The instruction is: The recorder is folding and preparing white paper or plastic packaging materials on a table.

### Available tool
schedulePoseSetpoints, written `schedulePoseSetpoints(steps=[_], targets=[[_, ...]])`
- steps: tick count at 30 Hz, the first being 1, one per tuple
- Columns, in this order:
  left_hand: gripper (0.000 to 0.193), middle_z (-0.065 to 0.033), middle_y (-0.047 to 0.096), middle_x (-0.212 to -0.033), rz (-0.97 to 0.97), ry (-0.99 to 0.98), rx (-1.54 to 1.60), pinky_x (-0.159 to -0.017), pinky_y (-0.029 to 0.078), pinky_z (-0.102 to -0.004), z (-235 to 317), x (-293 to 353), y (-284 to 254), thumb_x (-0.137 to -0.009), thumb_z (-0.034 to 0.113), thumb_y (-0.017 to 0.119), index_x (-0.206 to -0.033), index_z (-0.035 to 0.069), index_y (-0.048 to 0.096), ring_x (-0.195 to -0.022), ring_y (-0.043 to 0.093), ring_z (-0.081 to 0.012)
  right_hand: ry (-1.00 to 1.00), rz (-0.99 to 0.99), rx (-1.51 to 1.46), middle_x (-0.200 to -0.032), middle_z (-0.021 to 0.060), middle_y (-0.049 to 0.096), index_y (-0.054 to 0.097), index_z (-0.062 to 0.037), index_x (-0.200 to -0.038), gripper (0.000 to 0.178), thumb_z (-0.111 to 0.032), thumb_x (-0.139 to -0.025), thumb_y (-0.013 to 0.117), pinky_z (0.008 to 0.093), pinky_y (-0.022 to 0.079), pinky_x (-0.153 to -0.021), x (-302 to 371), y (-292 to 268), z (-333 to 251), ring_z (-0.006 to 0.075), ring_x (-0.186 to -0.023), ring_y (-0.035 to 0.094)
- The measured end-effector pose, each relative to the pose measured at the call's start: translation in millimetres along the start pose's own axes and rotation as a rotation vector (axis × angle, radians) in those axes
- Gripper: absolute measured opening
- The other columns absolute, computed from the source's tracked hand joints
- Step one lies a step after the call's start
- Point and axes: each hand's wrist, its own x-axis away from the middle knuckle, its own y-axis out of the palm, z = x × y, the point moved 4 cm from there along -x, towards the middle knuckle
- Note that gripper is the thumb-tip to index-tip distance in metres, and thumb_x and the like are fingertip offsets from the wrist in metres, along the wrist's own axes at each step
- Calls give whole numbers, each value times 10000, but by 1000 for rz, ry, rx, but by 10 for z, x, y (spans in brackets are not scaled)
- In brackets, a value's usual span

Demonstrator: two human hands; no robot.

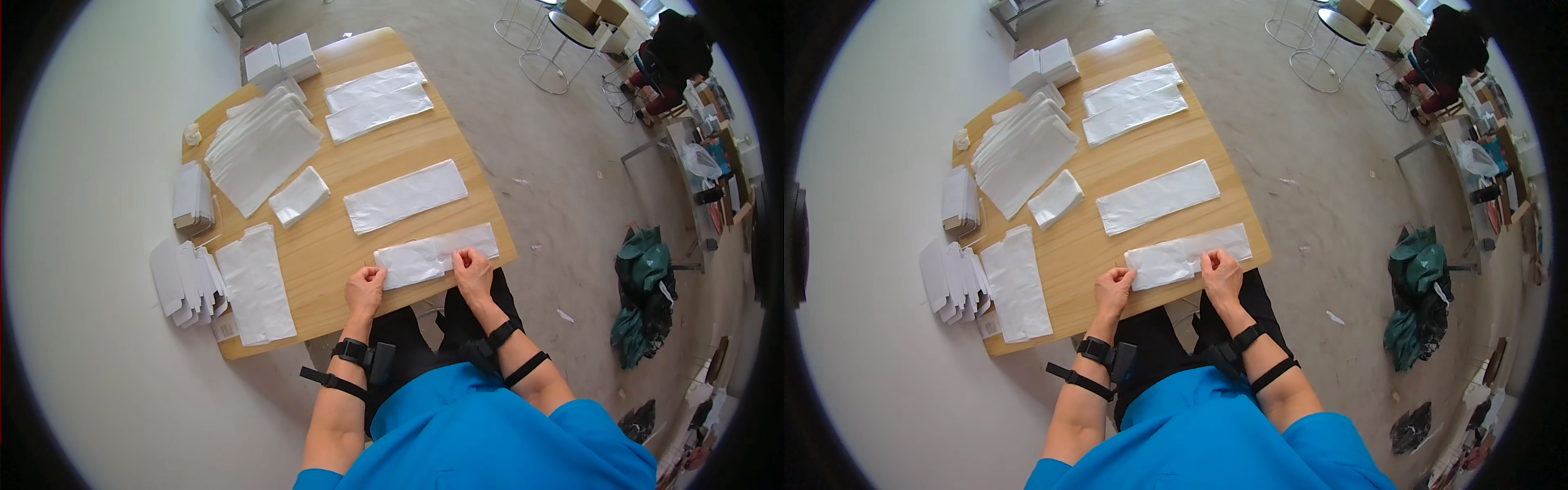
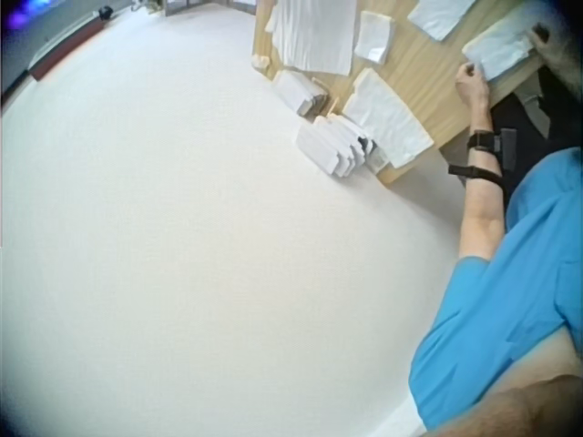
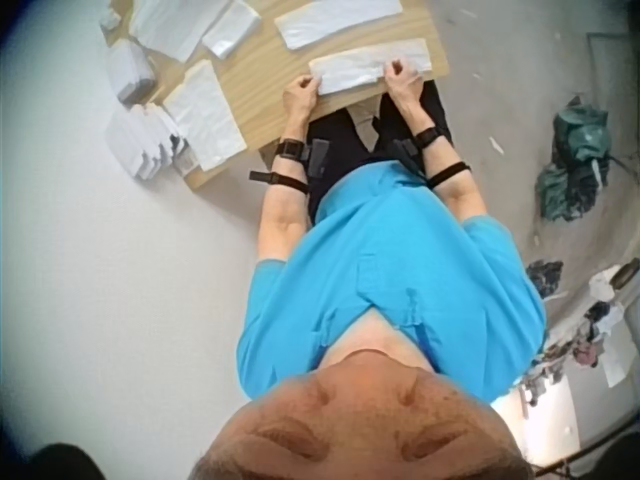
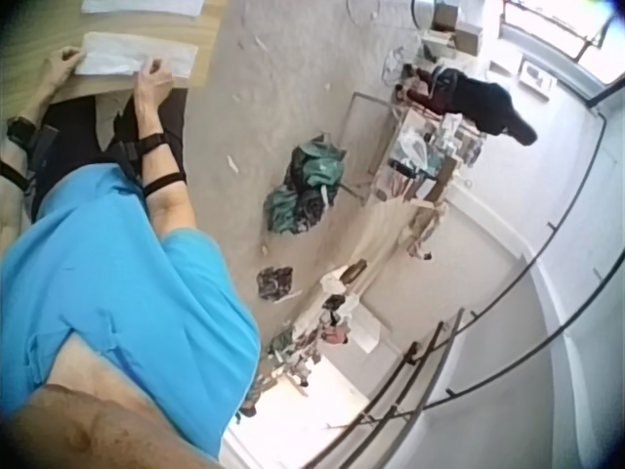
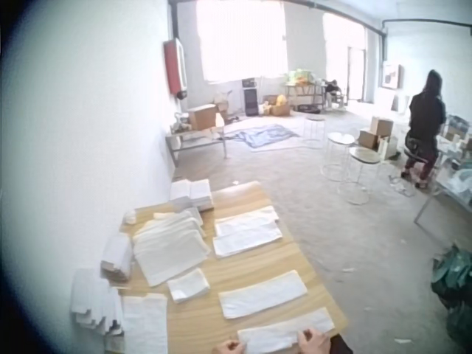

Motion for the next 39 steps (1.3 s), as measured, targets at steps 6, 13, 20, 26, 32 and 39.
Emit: schedulePoseSetpoints(steps=[6, 13, 20, 26, 32, 39], targets=[[247, -22, 680, -716, -5, -21, -29, -600, 484, -244, 79, 22, -11, -799, 267, 741, -834, 24, 714, -629, 596, -85, 2, -2, -22, -668, 112, 647, 657, -20, -797, 223, -237, -846, 662, 359, 488, -599, -2, -8, -31, 246, -614, 633], [227, -13, 663, -688, 20, -22, -21, -584, 475, -239, 92, 38, -17, -784, 245, 754, -807, 25, 704, -618, 587, -80, -85, -26, -7, -684, 105, 635, 649, -30, -799, 179, -206, -827, 669, 372, 486, -605, 48, -3, -151, 264, -640, 630], [240, -16, 651, -648, 2, -38, 34, -510, 474, -274, 35, 12, 29, -804, 289, 722, -798, 50, 695, -538, 594, -109, -251, -139, -19, -768, 113, 633, 657, -28, -842, 128, -137, -782, 687, 381, 490, -660, 109, 200, -402, 285, -729, 627], [263, -35, 635, -637, -42, -97, 145, -429, 436, -225, 127, 46, 13, -868, 261, 694, -789, 10, 672, -463, 552, -85, -272, -147, -3, -732, 114, 628, 670, -1, -869, 145, -100, -764, 690, 358, 493, -647, 84, 306, -358, 248, -676, 612], [278, -45, 635, -638, -48, -143, 110, -461, 462, -270, 138, 36, -4, -850, 294, 702, -785, 30, 642, -493, 586, -131, -203, -206, 16, -798, 121, 636, 664, -34, -902, 149, -136, -793, 661, 399, 495, -678, 71, 317, -323, 300, -747, 630], [364, -70, 628, -629, 231, 85, -340, -582, 483, -374, 412, 3, -110, -783, 414, 694, -748, 60, 613, -602, 624, -242, -268, -144, 17, -731, 126, 619, 655, -8, -865, 138, -111, -774, 670, 367, 487, -621, 78, 303, -367, 274, -655, 609]])
